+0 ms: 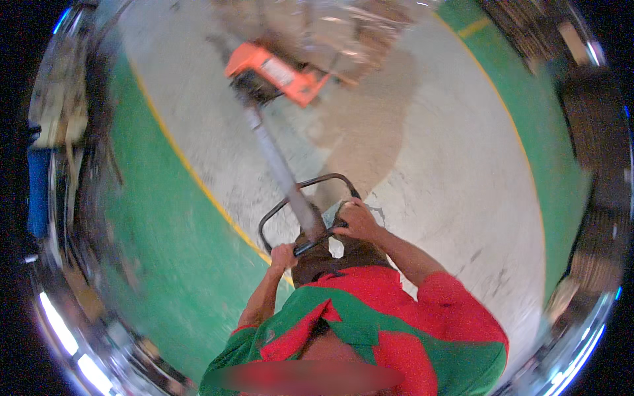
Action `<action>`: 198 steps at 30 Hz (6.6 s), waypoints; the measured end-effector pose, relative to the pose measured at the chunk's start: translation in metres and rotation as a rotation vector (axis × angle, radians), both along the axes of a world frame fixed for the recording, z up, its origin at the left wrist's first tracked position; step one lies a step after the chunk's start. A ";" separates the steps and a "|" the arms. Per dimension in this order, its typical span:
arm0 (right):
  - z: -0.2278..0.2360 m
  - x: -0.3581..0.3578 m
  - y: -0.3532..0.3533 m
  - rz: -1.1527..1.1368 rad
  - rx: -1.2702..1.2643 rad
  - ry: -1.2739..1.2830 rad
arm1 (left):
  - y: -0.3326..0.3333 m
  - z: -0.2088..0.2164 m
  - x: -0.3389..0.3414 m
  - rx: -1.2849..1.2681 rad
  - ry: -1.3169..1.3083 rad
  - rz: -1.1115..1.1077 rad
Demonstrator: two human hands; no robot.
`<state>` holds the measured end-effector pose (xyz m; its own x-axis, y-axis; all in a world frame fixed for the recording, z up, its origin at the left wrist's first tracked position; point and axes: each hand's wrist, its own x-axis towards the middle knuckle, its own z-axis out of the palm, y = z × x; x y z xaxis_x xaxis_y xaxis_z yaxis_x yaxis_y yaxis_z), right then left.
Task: The person uses a manual pallet jack to lift and move a pallet of shrink-wrapped cardboard boxes across a warehouse floor. They position the jack under the pallet, raise the load, and pull it to a new location before releasing it.
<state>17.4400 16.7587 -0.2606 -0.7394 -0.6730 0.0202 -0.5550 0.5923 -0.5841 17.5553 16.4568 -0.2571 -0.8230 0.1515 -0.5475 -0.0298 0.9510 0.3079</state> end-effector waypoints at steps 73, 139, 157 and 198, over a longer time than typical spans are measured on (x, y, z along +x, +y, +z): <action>0.177 0.245 0.753 -1.359 -0.329 -1.353 | 0.884 0.521 -0.404 0.635 -0.503 0.788; 0.394 -0.407 2.490 -0.224 -0.451 -0.343 | 2.356 0.551 -0.294 0.109 0.336 1.160; 0.625 -0.422 2.238 0.502 -0.546 0.139 | 2.497 0.667 -0.235 -0.140 0.293 1.100; 0.691 -0.490 2.108 1.253 -0.929 -0.016 | 2.419 0.729 -0.233 -0.569 0.686 1.419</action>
